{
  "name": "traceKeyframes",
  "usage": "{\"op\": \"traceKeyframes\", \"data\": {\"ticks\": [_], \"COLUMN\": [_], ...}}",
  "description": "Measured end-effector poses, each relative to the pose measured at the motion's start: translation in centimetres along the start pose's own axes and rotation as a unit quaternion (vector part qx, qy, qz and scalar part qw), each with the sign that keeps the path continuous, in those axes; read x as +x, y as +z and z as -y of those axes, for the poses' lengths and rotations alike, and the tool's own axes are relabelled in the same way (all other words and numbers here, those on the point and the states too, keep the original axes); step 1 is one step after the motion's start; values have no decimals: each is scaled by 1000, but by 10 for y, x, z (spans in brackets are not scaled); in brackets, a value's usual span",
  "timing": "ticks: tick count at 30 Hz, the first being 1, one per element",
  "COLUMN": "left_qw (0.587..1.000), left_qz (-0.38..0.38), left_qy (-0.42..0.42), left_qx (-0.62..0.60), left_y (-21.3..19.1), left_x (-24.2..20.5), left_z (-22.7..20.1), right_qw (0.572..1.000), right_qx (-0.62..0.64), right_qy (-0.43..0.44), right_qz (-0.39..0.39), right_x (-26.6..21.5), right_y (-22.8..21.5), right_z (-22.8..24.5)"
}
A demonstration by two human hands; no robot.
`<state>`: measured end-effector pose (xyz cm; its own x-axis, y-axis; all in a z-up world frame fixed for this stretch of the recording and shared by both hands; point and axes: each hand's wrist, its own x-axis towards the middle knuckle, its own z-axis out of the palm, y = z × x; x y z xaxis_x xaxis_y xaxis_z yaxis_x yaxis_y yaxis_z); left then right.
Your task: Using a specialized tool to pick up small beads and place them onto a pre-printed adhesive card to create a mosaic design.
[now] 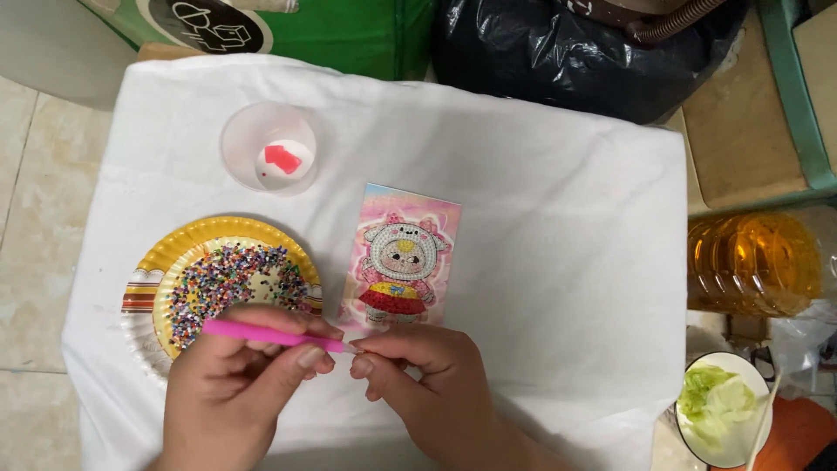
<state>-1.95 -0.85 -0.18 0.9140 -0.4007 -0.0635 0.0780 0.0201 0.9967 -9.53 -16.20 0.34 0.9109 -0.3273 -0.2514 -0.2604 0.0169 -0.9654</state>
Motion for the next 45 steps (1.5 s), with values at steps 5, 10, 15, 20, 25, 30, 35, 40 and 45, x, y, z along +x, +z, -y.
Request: {"op": "traceKeyframes", "data": {"ticks": [5, 10, 15, 20, 25, 30, 35, 40, 45], "left_qw": [992, 990, 981, 984, 986, 982, 944, 925, 926], "left_qz": [-27, -18, 10, 6, -34, 18, 42, 23, 34], "left_qy": [95, 118, 154, 146, 127, 132, 136, 110, 123], "left_qx": [75, 72, 118, 100, 101, 137, 297, 362, 356], "left_y": [7, 6, 4, 6, 13, 29, 41, 49, 50], "left_x": [-8, -8, -5, -6, -9, 1, 11, 14, 15], "left_z": [-6, -9, -7, -6, -2, -3, -1, 4, 3], "right_qw": [1000, 999, 999, 999, 992, 935, 933, 921, 904], "right_qx": [18, 41, 37, 21, 22, -291, -308, -334, -373], "right_qy": [-13, 0, 6, 47, 113, -128, -152, -188, -199], "right_qz": [-2, -1, 5, -6, -44, -156, -105, -65, -66], "right_x": [0, 0, 0, 1, 3, 21, 29, 31, 32], "right_y": [0, 1, 1, 0, -11, -49, -61, -67, -67], "right_z": [-2, -2, -2, 0, 0, 8, -3, -5, -7]}}
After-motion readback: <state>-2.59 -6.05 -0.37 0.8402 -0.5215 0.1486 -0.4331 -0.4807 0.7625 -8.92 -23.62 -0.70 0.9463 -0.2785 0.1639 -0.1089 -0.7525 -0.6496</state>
